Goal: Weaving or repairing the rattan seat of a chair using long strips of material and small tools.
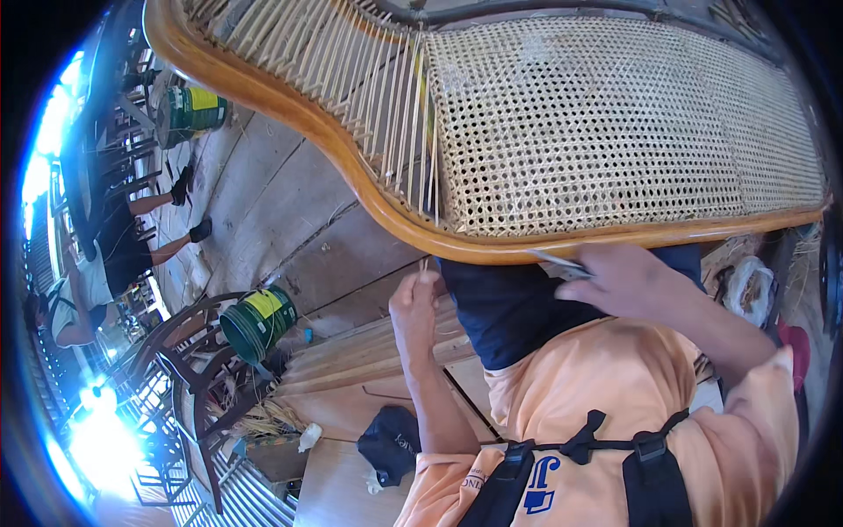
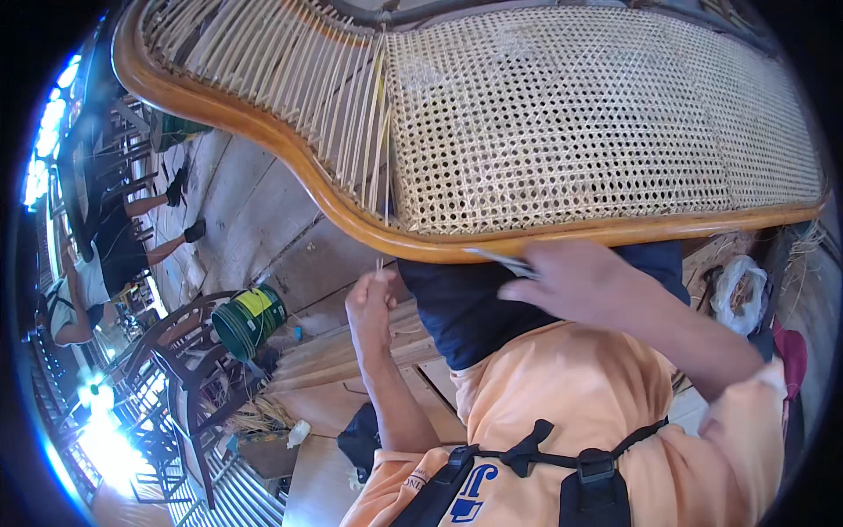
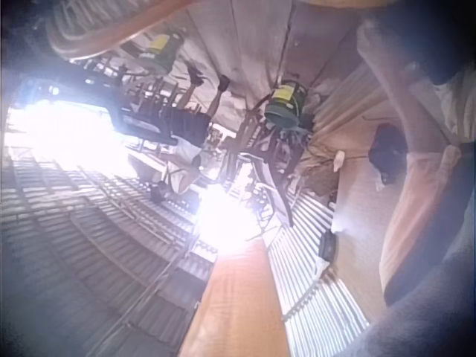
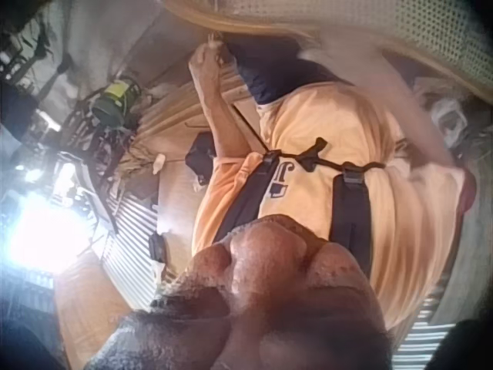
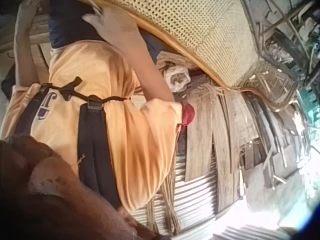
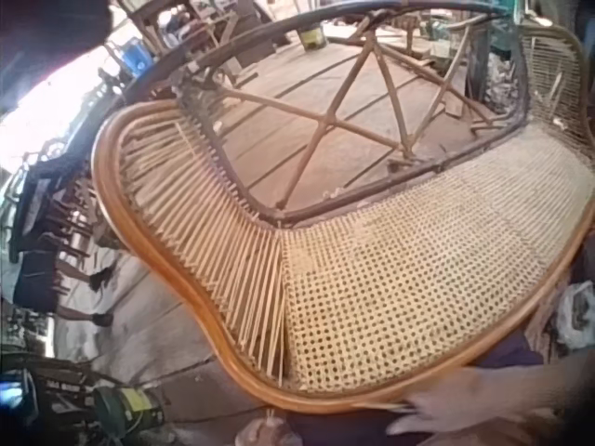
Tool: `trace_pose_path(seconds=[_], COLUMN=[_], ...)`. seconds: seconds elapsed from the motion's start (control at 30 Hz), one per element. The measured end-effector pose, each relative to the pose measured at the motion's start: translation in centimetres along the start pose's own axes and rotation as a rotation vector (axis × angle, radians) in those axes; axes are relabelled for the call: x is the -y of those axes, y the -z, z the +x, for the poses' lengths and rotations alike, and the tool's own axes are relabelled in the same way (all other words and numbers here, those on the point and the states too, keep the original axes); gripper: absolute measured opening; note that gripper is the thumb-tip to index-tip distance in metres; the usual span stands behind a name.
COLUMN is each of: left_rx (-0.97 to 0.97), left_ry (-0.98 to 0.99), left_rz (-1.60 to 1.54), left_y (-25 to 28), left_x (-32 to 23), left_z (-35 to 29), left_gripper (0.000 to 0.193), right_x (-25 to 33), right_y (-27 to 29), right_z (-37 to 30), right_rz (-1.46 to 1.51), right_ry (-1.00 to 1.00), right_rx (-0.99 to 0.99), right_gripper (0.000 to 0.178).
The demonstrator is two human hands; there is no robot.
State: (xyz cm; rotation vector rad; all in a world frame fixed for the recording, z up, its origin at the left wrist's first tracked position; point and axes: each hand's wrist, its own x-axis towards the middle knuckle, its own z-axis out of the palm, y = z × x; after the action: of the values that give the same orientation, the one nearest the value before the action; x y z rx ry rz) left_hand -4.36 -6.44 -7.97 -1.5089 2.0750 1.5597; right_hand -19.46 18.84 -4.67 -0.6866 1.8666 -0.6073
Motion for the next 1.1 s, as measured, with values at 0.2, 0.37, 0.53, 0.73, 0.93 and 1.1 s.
trace_pose_path(seconds=[0.2, 0.37, 0.53, 0.73, 0.93, 1.1], left_rx=[-0.355, -0.471, -0.331, 0.005, 0.153, 0.363], left_ry=[-0.645, -0.609, -0.554, -0.538, -0.433, -0.716], left_rz=[1.006, 0.449, 0.351, 0.426, 0.749, 0.797], left_y=[2.5, 1.1, -1.5, -3.8, -5.9, -4.3], left_x=[8.6, -2.6, -7.8, -9.9, -15.3, -15.4], left_z=[-0.3, 0.1, 1.8, 3.8, 3.9, 9.7], left_gripper=[0.032, 0.023, 0.021, 0.038, 0.052, 0.051], right_x=[-12.9, -22.1, -22.5, -22.5, -20.5, -23.7], right_y=[-3.5, -15.1, -21.0, -22.9, -20.8, -17.8], right_z=[-15.2, -20.1, -19.2, -18.6, -18.3, -18.9], right_rz=[0.165, 0.210, 0.154, 0.049, 0.094, 0.168], right_ry=[-0.387, -0.713, -0.946, -1.070, -0.954, -0.682], right_rx=[-0.420, -0.694, -0.637, -0.652, -0.754, -1.255], right_gripper=[0.039, 0.041, 0.043, 0.059, 0.050, 0.033])
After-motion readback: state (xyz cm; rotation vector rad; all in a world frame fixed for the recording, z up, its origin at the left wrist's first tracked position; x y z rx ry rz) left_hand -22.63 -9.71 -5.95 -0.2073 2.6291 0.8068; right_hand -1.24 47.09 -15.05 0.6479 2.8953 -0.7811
